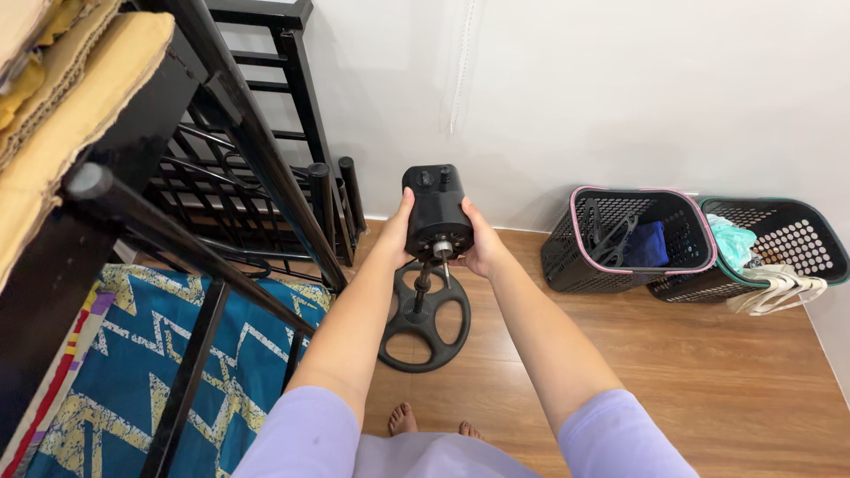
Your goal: The person assembles a standing fan by attaching the motor housing to the stand, securing the front grille, and installing the fan blades. The person uses a screwdriver to tighten components and ensures all parts are properly aligned.
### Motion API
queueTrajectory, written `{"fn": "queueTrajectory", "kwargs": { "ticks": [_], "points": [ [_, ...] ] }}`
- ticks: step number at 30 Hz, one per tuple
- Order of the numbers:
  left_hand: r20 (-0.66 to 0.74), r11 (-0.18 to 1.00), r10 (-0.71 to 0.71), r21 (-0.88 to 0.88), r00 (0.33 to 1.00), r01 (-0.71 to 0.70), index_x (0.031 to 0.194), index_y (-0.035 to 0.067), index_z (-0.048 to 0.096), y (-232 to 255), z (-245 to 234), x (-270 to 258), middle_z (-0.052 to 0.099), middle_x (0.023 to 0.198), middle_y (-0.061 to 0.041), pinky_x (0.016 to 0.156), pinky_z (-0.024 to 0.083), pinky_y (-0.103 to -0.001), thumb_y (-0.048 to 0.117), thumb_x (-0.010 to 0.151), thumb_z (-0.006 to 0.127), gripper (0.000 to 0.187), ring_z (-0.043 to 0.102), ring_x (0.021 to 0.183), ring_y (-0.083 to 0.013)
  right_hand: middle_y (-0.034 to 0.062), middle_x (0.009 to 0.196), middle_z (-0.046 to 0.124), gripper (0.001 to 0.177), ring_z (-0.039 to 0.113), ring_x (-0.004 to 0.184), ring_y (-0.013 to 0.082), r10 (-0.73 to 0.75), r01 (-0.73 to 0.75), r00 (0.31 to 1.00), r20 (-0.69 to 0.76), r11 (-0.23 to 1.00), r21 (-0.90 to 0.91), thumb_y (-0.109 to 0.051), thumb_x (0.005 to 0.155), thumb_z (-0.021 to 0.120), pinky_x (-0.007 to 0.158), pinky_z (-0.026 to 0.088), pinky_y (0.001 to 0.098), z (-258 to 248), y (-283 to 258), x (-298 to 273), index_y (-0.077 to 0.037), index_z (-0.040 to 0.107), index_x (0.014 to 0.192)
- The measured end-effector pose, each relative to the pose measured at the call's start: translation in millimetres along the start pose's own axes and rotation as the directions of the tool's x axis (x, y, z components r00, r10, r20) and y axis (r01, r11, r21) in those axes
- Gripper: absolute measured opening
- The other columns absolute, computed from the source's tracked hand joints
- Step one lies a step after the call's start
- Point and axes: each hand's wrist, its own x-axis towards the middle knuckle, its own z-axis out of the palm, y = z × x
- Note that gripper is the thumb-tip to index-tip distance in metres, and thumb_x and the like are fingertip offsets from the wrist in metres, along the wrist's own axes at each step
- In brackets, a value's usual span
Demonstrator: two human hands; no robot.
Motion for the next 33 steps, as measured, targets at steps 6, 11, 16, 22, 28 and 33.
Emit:
{"fn": "queueTrajectory", "kwargs": {
  "ticks": [6,11,16,22,28,33],
  "points": [
    [-0.261,0.972,0.085,0.233,0.961,-0.023,0.147,0.004,0.061,-14,-29,25,0.068,0.137,-0.018,0.094,0.048,-0.047,0.067,0.106,0.055,0.075,0.061,0.108,-0.0259,0.0160,0.149,0.060,0.080,0.057,0.133,0.0387,-0.070,0.063,0.996,-0.056,0.992,-0.110,-0.073,0.097,0.050,0.111,0.039,0.0700,-19,6,20,-0.014,0.053,0.152],
    [-0.311,0.952,0.093,0.305,0.946,0.006,0.145,0.018,0.065,-16,-38,-20,0.066,0.131,-0.007,0.083,0.047,-0.041,0.051,0.102,0.060,0.055,0.065,0.098,-0.0245,0.0081,0.139,0.063,0.059,0.063,0.121,0.0288,-0.174,0.162,0.976,-0.131,0.982,-0.098,-0.060,0.103,0.047,0.103,0.048,0.0599,-34,24,31,-0.018,0.049,0.144],
    [-0.332,0.908,0.186,0.417,0.925,-0.033,0.150,0.020,0.060,-14,-25,-65,0.066,0.137,-0.003,0.089,0.054,-0.042,0.049,0.100,0.061,0.058,0.065,0.108,-0.0216,0.0070,0.098,0.056,0.046,0.057,0.077,0.0219,-0.136,0.107,0.974,-0.180,0.981,-0.160,-0.052,0.110,0.056,0.068,0.051,0.0428,-34,55,-7,-0.009,0.055,0.126],
    [-0.242,0.876,0.287,0.457,0.927,-0.152,0.165,0.015,0.038,4,14,-85,0.054,0.158,-0.016,0.109,0.048,-0.044,0.055,0.095,0.069,0.086,0.054,0.142,-0.0296,0.0009,0.089,0.068,0.032,0.064,0.076,0.0168,0.016,0.019,0.995,0.094,0.934,-0.357,-0.043,0.107,0.063,0.069,0.054,0.0348,-15,70,-43,-0.010,0.064,0.107],
    [-0.185,0.759,0.382,0.621,0.905,-0.194,0.160,-0.002,0.042,15,42,-80,0.053,0.161,-0.023,0.121,0.039,-0.036,0.056,0.092,0.073,0.095,0.052,0.150,-0.0296,0.0015,0.090,0.070,0.032,0.066,0.079,0.0190,0.184,-0.198,0.963,0.196,0.979,0.054,-0.041,0.108,0.050,0.068,0.055,0.0359,-20,84,-24,-0.013,0.066,0.106],
    [-0.218,0.755,0.381,0.635,0.898,-0.166,0.161,0.000,0.042,14,39,-80,0.052,0.161,-0.022,0.120,0.039,-0.037,0.056,0.092,0.074,0.094,0.051,0.151,-0.0299,0.0013,0.090,0.067,0.031,0.065,0.079,0.0183,0.120,-0.118,0.986,0.119,0.993,-0.021,-0.043,0.107,0.061,0.066,0.054,0.0355,-18,89,-19,-0.012,0.064,0.103]
  ]
}}
